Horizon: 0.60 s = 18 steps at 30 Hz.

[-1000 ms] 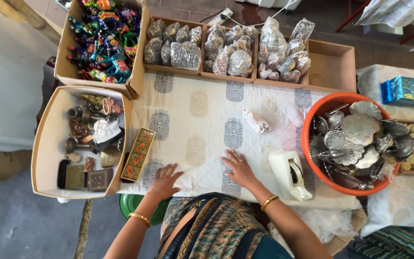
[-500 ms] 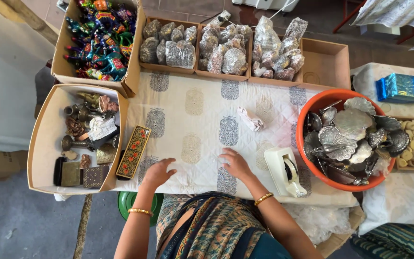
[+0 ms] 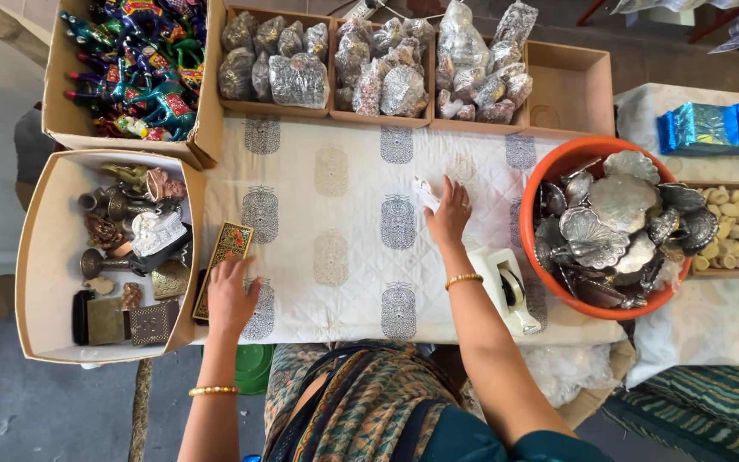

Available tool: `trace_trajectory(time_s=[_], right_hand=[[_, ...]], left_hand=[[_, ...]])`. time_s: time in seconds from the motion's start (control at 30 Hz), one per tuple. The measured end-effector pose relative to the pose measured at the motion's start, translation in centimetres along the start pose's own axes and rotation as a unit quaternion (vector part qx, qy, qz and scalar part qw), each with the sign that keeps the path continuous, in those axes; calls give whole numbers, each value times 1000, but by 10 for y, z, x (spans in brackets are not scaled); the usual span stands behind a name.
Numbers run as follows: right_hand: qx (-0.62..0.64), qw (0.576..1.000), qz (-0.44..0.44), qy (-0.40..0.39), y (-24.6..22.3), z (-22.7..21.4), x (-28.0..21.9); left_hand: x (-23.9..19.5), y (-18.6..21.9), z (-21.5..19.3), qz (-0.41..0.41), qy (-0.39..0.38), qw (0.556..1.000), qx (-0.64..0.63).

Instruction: Wiping and cleaning a small decorative horse figurine with a cloth at a workstation.

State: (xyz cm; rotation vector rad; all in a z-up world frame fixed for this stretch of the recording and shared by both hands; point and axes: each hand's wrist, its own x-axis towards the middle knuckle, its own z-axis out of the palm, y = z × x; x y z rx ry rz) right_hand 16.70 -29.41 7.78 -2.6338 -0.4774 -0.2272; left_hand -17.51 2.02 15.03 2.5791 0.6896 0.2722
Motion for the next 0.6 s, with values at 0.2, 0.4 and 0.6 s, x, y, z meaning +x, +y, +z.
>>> trace_trajectory(time_s=[0.2,0.4,0.6], right_hand=[[30,993,80,-85,17,39,11],[397,802,260,-363,-108,-29,-44],[491,802,119,-318,-81,46,-94]], left_hand=[[-23,-8,54,56,-38,998,-14],[-10,49,82,-139,-92,902,-398],[22,70,177,-258,-102,719,-638]])
